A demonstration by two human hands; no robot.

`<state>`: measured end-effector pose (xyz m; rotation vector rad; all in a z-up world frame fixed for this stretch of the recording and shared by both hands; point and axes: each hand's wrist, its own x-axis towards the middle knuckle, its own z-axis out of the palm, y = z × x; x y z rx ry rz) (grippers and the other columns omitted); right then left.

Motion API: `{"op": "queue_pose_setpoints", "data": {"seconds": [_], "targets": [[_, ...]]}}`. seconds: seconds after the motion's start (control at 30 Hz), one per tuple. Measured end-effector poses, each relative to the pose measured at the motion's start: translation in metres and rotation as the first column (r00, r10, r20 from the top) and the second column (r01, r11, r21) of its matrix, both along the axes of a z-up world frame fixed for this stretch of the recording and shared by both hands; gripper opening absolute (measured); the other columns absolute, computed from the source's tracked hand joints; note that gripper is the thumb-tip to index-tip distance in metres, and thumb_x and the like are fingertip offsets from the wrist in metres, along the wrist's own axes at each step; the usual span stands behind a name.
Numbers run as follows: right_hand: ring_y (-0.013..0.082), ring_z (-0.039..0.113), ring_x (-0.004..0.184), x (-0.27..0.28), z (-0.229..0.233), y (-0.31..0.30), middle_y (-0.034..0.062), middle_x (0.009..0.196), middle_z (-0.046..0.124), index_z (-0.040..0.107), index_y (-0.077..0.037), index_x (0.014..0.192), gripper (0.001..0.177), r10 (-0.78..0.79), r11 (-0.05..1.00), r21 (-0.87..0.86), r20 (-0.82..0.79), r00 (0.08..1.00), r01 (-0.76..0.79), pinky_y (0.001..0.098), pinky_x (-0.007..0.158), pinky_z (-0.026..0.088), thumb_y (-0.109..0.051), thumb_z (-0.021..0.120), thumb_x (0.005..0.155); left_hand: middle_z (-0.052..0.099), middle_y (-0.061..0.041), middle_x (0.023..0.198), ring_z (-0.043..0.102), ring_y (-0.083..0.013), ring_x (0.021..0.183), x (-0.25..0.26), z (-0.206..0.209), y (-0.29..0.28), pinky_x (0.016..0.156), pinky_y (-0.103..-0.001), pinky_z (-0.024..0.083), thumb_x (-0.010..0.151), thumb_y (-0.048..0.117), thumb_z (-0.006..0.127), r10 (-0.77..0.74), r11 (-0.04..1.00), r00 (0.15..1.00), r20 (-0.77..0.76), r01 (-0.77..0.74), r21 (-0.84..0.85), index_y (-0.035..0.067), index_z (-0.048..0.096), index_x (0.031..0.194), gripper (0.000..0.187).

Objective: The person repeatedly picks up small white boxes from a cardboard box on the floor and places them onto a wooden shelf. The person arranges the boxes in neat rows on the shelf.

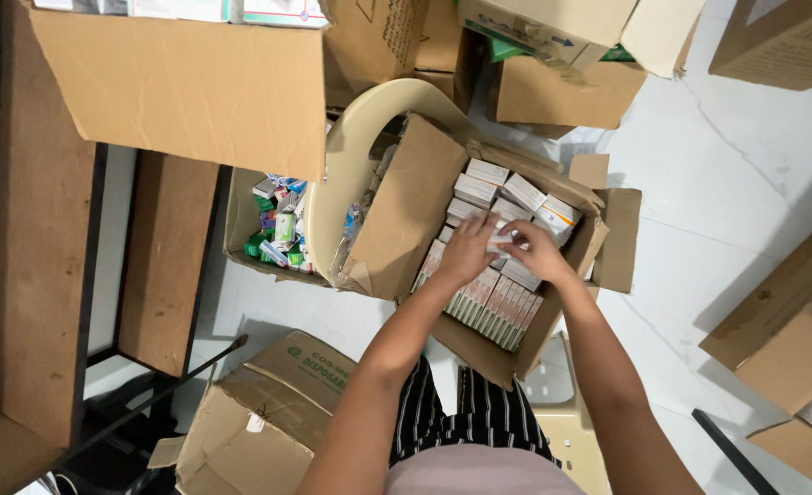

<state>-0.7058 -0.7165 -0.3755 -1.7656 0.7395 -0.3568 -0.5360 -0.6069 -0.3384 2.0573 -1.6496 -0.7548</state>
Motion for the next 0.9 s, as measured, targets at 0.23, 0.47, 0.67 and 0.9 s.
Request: {"op": "queue_pose_setpoints", "data": {"seconds": [0.23,0.47,0.67,0.9], "targets": [[0.0464,0.055,0.114,0.018,-0.049,-0.017,0.0254,0.124,0.059,0.065,-0.012,0.130,0.052,-0.347,0.774,-0.618,-0.238,0.907,0.134,0.0538,0.098,0.049,-0.015,0.084,0.082,0.071,-0.018,0.125,0.069,-0.0298,0.114,0.020,-0.054,0.030,0.100,-0.038,0.054,0.082,0.041,0.085,0.397,0.916,0.832,-0.387,-0.330,0.230,0.003,0.058,0.137,0.072],[0.0514,0.055,0.118,0.028,-0.081,-0.010,0.0272,0.133,0.056,0.053,-0.014,0.126,0.047,-0.275,0.938,-0.321,-0.464,0.842,0.129,0.0552,0.097,0.049,-0.010,0.077,0.086,0.067,-0.013,0.124,0.064,-0.0199,0.113,0.045,-0.068,0.071,0.097,-0.033,0.051,0.087,0.036,0.079,0.549,0.795,0.356,-0.757,-0.502,0.340,0.000,0.052,0.136,0.067],[0.0370,0.065,0.111,0.033,-0.013,0.030,0.0208,0.139,0.057,0.034,-0.030,0.149,0.068,-0.462,0.446,0.842,-0.075,0.884,0.304,0.0536,0.095,0.056,0.001,0.059,0.094,0.066,-0.012,0.123,0.063,-0.0217,0.114,0.054,-0.042,0.079,0.098,-0.032,0.049,0.090,0.020,0.068,0.548,0.753,0.286,-0.786,-0.578,0.315,0.001,0.054,0.137,0.053],[0.0291,0.059,0.123,0.064,0.113,0.078,0.0026,0.144,0.051,0.025,-0.041,0.155,0.093,-0.338,0.578,0.812,0.330,0.882,-0.082,0.0546,0.095,0.057,0.007,0.060,0.083,0.054,-0.009,0.133,0.055,-0.0223,0.119,0.090,0.033,0.093,0.101,-0.033,0.047,0.088,0.010,0.061,0.139,0.751,0.300,-0.944,-0.654,-0.097,0.016,0.042,0.152,0.068]]}}
